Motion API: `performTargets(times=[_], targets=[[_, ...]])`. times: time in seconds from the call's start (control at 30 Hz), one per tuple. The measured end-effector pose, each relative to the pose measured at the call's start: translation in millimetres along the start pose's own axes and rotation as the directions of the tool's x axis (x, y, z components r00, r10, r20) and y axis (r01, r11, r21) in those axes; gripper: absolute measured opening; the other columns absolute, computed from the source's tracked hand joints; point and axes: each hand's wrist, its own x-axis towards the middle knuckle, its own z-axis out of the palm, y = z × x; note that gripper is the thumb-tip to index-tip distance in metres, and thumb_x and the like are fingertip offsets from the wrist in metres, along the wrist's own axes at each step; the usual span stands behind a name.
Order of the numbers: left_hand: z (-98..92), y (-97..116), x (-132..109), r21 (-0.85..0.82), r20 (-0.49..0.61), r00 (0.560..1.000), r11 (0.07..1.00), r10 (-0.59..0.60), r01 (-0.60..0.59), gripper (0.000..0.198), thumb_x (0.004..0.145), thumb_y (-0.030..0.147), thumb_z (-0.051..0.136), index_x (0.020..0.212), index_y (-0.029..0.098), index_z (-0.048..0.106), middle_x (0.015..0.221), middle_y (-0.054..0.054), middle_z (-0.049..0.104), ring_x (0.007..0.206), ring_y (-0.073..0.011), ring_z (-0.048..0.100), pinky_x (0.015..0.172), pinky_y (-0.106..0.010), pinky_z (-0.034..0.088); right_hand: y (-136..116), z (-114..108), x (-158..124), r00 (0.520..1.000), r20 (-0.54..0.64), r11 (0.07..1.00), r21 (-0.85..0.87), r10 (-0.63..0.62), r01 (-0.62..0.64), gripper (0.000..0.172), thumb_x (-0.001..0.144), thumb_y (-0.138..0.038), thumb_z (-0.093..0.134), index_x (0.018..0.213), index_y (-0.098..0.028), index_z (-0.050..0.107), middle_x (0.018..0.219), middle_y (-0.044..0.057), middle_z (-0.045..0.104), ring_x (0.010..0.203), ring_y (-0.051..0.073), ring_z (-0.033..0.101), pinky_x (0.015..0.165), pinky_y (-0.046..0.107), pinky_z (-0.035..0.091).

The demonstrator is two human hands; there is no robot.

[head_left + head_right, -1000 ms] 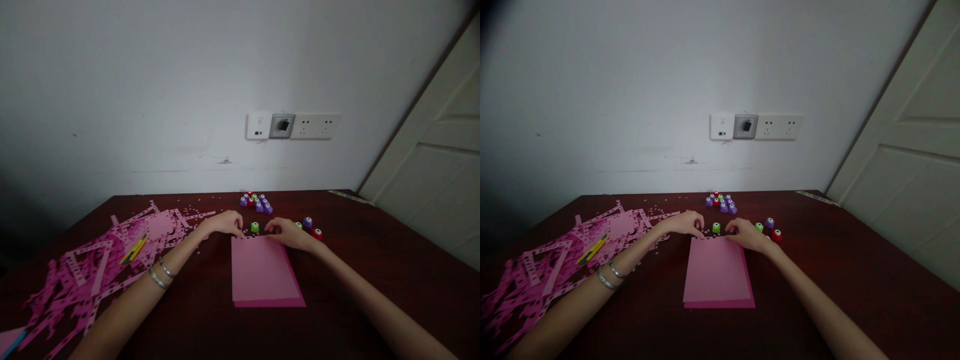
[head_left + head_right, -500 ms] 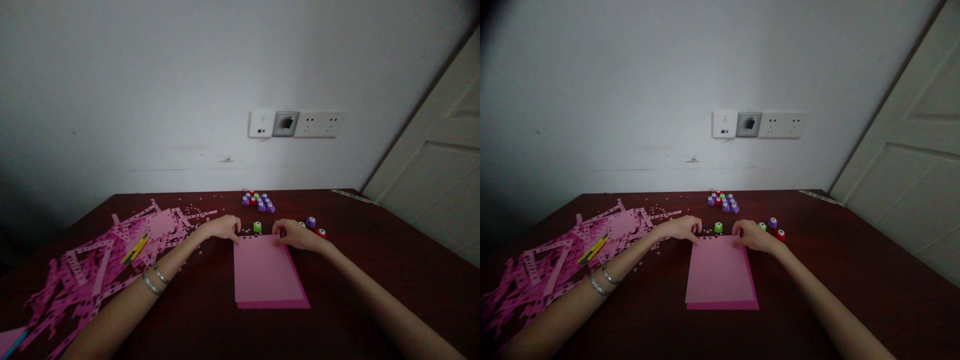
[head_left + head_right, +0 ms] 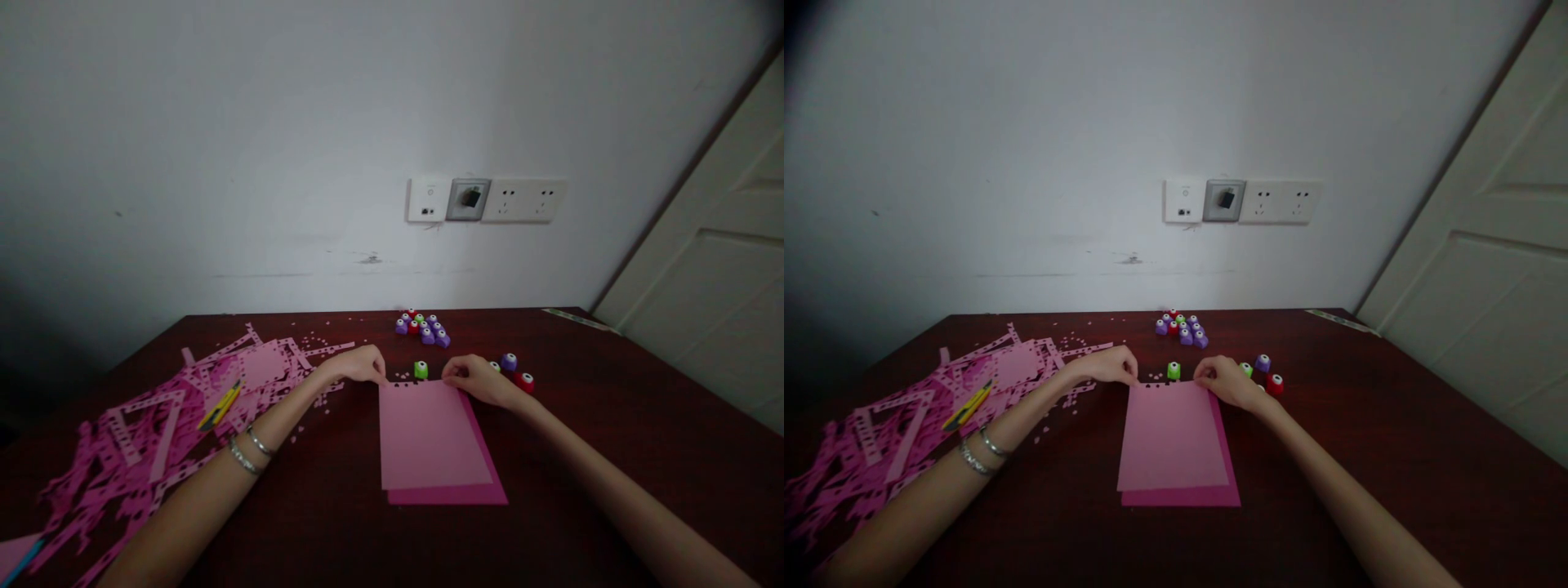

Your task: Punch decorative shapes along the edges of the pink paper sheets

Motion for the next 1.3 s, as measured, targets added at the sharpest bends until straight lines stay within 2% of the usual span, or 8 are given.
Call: performTargets(times=[0.27,0.7,1.0,1.3], targets=[[-3.0,-7.3,0.6,-0.014,-0.040,0.998,0.999,-0.041,0.040,0.022,0.060,0.033,0.062,0.066,0.013,0.069,0.062,-0.003,0.064,0.060,-0.0123,0.051,0.056,-0.023,0.035,-0.6,6.1,1.5,0.998,-0.070,1.000,0.011,0.006,-0.005,0.013,0.073,-0.021,0.053,0.077,-0.016,0.065,0.077,0.004,0.067,0.070,0.016,0.058,0.062,0.027,0.043],[-4.6,-17.4,2.9,0.004,-0.073,0.995,0.998,-0.063,0.063,0.028,0.061,0.040,0.061,0.065,0.012,0.067,0.059,-0.001,0.060,0.056,-0.0100,0.047,0.053,-0.021,0.033,-2.5,9.5,1.6,0.992,-0.128,1.000,0.011,0.013,-0.011,0.013,0.074,-0.022,0.052,0.074,-0.016,0.064,0.072,0.003,0.066,0.067,0.015,0.057,0.061,0.026,0.041],[-0.9,-17.3,6.2,-0.012,-0.172,0.982,0.997,-0.072,0.071,0.026,0.061,0.038,0.059,0.063,0.013,0.065,0.060,-0.001,0.058,0.057,-0.0116,0.048,0.052,-0.021,0.033,0.0,12.4,3.6,0.982,-0.189,0.999,-0.018,0.028,-0.032,0.015,0.076,-0.025,0.051,0.076,-0.017,0.063,0.074,0.003,0.066,0.068,0.016,0.056,0.064,0.027,0.041],[0.0,-23.3,7.4,-0.018,-0.179,0.982,0.998,-0.069,0.067,0.028,0.063,0.041,0.059,0.064,0.013,0.064,0.061,-0.001,0.059,0.058,-0.0119,0.049,0.053,-0.022,0.033,1.3,14.7,4.3,0.975,-0.214,0.998,0.014,0.055,-0.054,0.015,0.076,-0.026,0.052,0.078,-0.018,0.064,0.078,0.004,0.067,0.073,0.017,0.059,0.066,0.027,0.042]])
